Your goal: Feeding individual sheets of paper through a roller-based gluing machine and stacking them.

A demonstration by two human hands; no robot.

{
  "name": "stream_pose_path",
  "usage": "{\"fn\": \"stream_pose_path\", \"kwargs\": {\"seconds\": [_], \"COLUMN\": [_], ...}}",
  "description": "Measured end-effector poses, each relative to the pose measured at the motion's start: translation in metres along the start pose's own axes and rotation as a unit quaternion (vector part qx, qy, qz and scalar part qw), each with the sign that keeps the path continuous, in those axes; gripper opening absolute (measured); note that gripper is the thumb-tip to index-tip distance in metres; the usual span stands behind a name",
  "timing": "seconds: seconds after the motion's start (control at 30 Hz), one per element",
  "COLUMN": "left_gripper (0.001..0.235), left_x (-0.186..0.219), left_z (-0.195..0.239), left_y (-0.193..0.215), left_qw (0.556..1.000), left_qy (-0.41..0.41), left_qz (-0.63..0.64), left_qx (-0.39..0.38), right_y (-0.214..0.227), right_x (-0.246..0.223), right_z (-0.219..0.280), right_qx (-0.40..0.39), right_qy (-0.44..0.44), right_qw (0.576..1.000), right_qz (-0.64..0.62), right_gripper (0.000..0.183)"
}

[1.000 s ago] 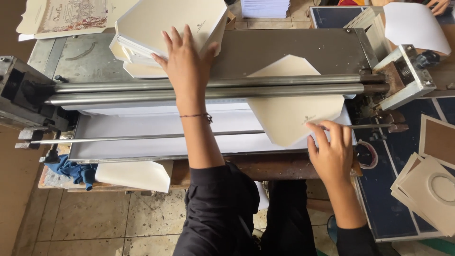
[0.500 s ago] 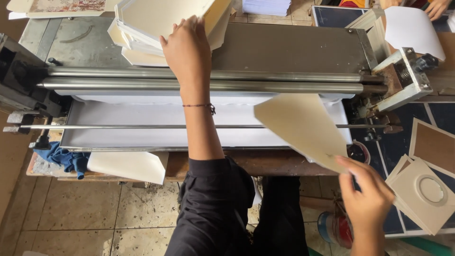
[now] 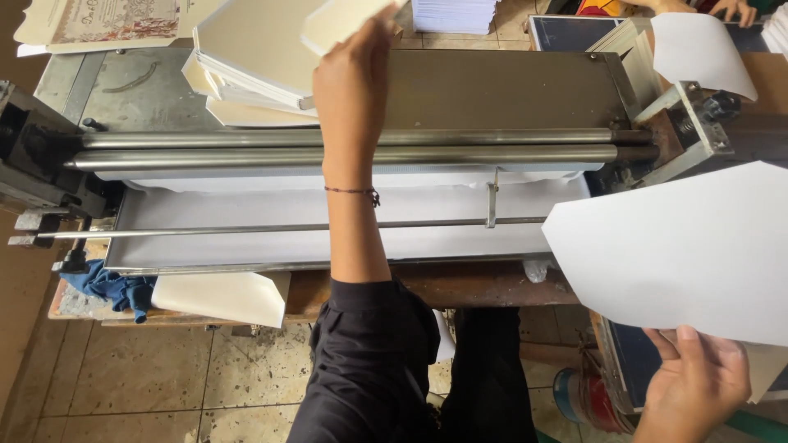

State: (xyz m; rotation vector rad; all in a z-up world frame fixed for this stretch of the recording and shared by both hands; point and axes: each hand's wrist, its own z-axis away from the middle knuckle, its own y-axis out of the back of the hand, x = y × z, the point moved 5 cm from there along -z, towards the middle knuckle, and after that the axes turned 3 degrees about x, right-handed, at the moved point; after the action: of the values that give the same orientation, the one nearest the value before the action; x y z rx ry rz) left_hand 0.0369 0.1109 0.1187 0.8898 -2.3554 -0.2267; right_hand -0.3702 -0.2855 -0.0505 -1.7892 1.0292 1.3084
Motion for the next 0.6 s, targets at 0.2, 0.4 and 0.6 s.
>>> {"fn": "stream_pose_path", "kwargs": {"seconds": [0.2,0.4,0.6], "left_gripper": [0.048,0.034,0.034], "left_x": [0.013,0.016,0.019], "left_z": [0.022,0.041,0.045], "left_y": [-0.025,-0.04,-0.053], "left_qw": [0.963,0.844,0.829], "left_qy": [0.014,0.157,0.16], "left_qz": [0.055,0.074,0.068], "left_qx": [-0.264,-0.507,-0.532], "right_y": [0.002,-0.002,0.0], "right_x": [0.006,0.003,0.012], "right_z": [0.009,0.009,0.008], "right_qx": [-0.003,-0.008,-0.007], "right_qy": [-0.038,-0.034,-0.043], "right_qw": [0.999,0.999,0.999], "right_qz": [-0.016,0.008,-0.005], "right_gripper": [0.011,0.012,0.013]}}
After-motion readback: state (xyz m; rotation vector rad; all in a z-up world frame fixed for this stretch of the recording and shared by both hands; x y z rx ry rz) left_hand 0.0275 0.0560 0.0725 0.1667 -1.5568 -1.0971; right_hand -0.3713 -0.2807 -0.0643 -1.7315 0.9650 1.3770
